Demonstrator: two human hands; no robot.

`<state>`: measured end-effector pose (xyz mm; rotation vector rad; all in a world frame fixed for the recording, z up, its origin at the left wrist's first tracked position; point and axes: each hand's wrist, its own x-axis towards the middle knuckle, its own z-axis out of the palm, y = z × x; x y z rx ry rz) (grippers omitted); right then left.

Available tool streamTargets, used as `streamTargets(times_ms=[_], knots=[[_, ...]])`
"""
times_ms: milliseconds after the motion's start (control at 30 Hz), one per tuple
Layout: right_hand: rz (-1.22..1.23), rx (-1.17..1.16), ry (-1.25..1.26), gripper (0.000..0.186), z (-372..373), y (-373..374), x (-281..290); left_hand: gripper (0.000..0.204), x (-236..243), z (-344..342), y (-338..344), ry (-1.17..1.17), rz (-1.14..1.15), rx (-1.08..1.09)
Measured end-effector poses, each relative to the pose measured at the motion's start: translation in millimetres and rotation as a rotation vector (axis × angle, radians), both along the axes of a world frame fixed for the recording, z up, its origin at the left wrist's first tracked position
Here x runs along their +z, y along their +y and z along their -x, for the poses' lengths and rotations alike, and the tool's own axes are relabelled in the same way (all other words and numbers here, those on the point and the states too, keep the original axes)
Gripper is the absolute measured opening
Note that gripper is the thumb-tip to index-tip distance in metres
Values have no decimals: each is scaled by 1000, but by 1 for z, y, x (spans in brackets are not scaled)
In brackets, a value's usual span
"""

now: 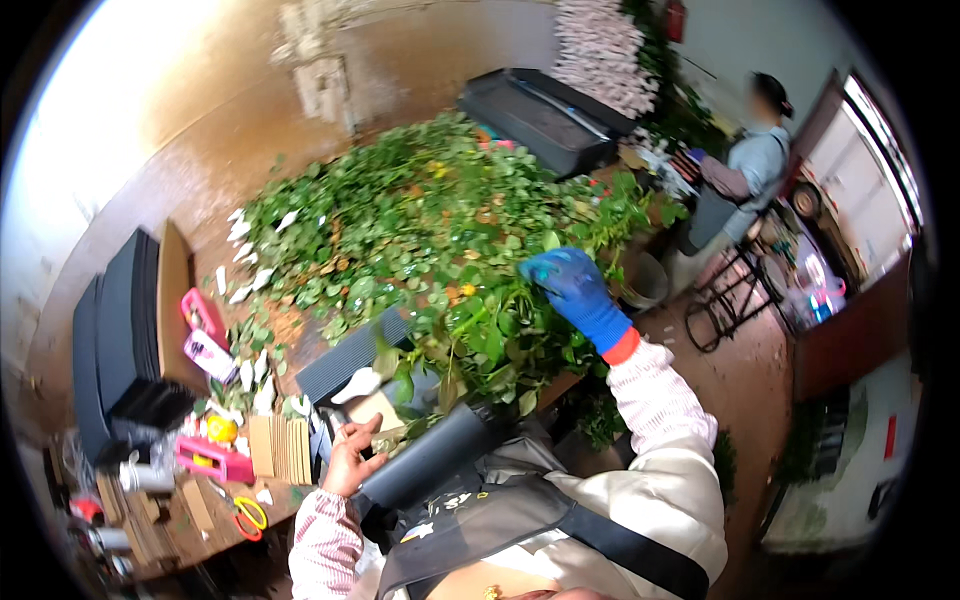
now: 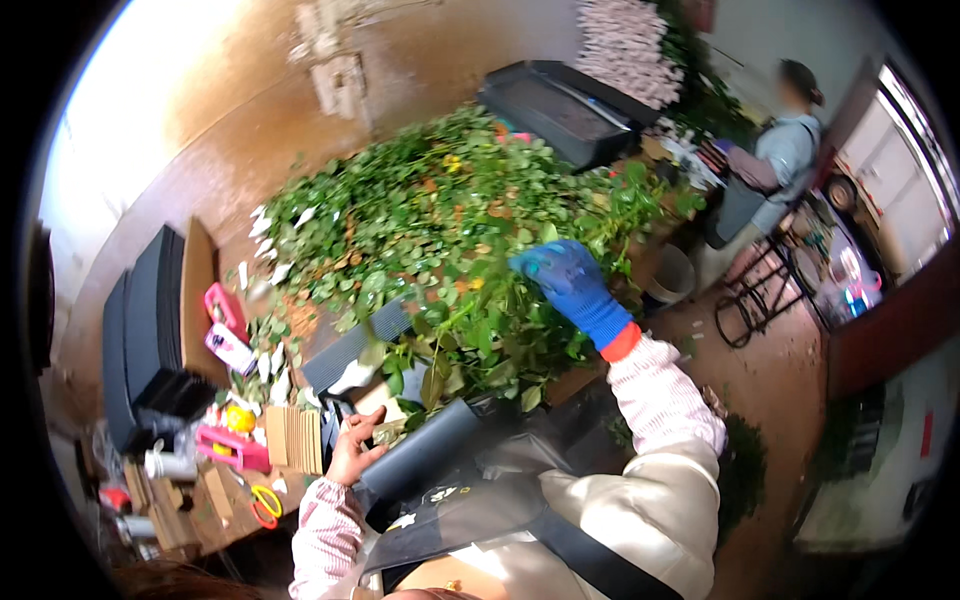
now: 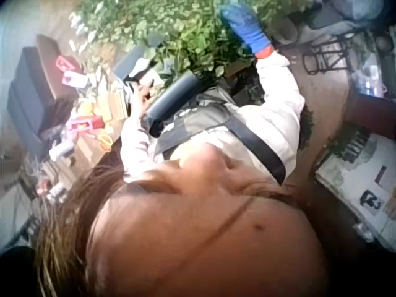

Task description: The person places white flowers and green leaves into a black plastic tray, arranging them by hand. The person then closes the tray and sets it aside.

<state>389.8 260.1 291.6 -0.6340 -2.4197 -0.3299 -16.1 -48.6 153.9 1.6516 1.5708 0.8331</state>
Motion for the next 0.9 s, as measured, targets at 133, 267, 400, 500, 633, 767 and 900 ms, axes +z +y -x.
streamTargets(times_ms=[133,267,400,500,633,767,900], knots=[[223,99,-239,50,1,-21,-44,76,-2,0,2,21,42,9],[404,-24,-547,53,-11,-10,-104,99,-11,-4,1,-52,-46,78],[418,80,-133,46,-22,14,-77,70,-4,-3,-6,-97,10,90],[257,-109,-41,44,-77,54,-64,36,0,-2,-3,-30,-9,12],[289,-459,173,48,-194,130,-64,37,-8,-2,5,-15,-21,-16],[452,-234,356,45,-138,99,-62,38,-5,-2,6,-9,-12,-5],[181,73,-169,58,-8,-3,9,41,-8,0,2,31,-35,5]])
